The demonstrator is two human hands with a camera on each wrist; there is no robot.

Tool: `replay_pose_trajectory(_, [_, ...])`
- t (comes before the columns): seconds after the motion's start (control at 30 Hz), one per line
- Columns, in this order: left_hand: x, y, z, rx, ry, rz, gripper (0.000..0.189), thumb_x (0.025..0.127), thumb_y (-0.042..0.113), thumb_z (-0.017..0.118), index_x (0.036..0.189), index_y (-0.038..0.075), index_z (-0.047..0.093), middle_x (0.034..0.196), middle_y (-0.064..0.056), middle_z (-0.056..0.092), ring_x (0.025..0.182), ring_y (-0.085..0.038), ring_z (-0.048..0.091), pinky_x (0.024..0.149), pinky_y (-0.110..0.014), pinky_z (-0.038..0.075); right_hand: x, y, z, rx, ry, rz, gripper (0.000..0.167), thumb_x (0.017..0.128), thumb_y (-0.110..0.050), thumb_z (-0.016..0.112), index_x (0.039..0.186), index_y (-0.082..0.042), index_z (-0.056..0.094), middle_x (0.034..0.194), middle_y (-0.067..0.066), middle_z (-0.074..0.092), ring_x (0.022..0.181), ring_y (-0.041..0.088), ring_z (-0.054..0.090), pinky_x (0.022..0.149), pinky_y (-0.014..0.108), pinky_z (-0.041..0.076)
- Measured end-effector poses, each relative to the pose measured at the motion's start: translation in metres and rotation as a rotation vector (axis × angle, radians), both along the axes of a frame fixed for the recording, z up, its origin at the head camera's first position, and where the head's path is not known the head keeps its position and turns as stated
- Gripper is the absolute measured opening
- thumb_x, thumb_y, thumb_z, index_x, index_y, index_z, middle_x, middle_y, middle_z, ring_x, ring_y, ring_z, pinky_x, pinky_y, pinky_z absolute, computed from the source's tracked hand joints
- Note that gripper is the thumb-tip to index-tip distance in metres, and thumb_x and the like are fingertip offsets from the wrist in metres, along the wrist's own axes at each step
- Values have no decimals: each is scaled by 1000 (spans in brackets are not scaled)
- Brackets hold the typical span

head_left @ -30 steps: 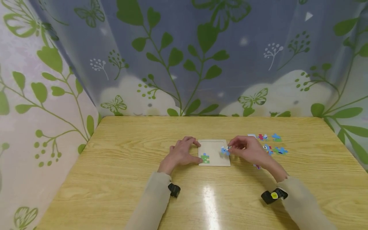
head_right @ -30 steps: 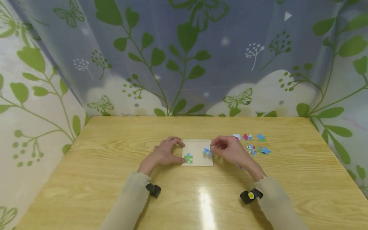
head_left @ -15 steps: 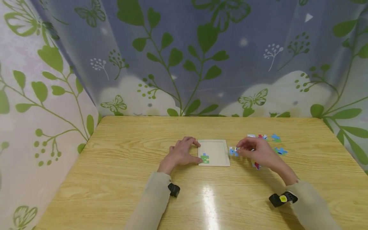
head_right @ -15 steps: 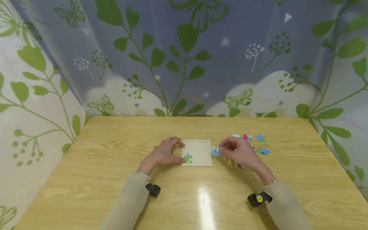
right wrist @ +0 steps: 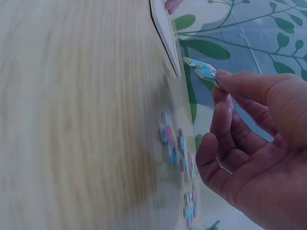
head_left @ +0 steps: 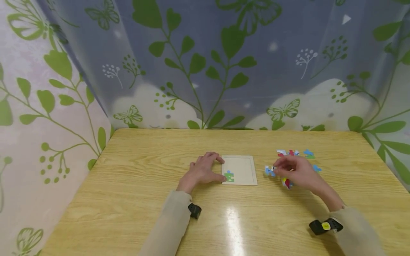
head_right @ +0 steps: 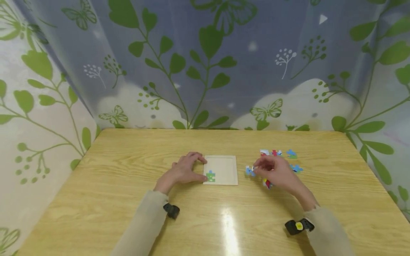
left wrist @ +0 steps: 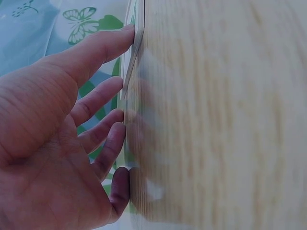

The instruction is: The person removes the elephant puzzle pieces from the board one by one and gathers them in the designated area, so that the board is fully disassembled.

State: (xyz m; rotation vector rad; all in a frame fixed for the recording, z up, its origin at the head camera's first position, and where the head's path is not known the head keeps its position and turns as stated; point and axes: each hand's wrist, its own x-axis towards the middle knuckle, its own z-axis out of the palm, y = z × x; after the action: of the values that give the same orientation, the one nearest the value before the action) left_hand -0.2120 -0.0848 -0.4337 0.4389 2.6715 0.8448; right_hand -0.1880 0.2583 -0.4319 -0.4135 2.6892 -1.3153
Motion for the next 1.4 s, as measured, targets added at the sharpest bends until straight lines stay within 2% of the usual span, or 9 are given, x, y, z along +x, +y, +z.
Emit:
replay_pose_trajectory(0.23, [0,0,1,0,-8,2,53,87,41,81,134,26,61,164,1,35,148,-37,33,114,-69,24,4,10,0,5,-11,-15,19,97,-17,71,112,-5,69,97,8,71,81,13,65,61,26,49])
replay_pose_trajectory(0.6, [0,-1,1,3,-12,7,53,87,40,81,134,25,61,164,1,35,149,-37,32,115,-69,22,8,26,-1,43,20,-47,19,96,-17,73,111,-5,70,94,2,72,80,4,64,66,25,49])
replay_pose_trajectory(0.77, [1,-1,1,12,-21,8,53,87,39,81,134,25,61,164,1,35,149,-37,31,116,-70,20,12,33,1,54,25,-54,19,96,-17,73,110,-5,71,91,1,72,78,6,64,65,25,48])
replay_pose_trajectory(1.07, [1,-1,3,14,-20,5,52,87,39,81,132,25,61,163,0,37,147,-38,34,114,-69,23,18,48,3,106,-7,-91,23,97,-24,72,110,-5,70,90,0,71,77,8,64,66,25,49])
replay_pose_trajectory(1.4, [0,-1,3,6,-22,-3,54,87,40,81,135,25,60,165,0,34,149,-37,32,115,-69,23,25,66,-1,114,-38,-63,24,98,-17,71,114,-1,69,91,-2,72,78,3,63,64,24,50])
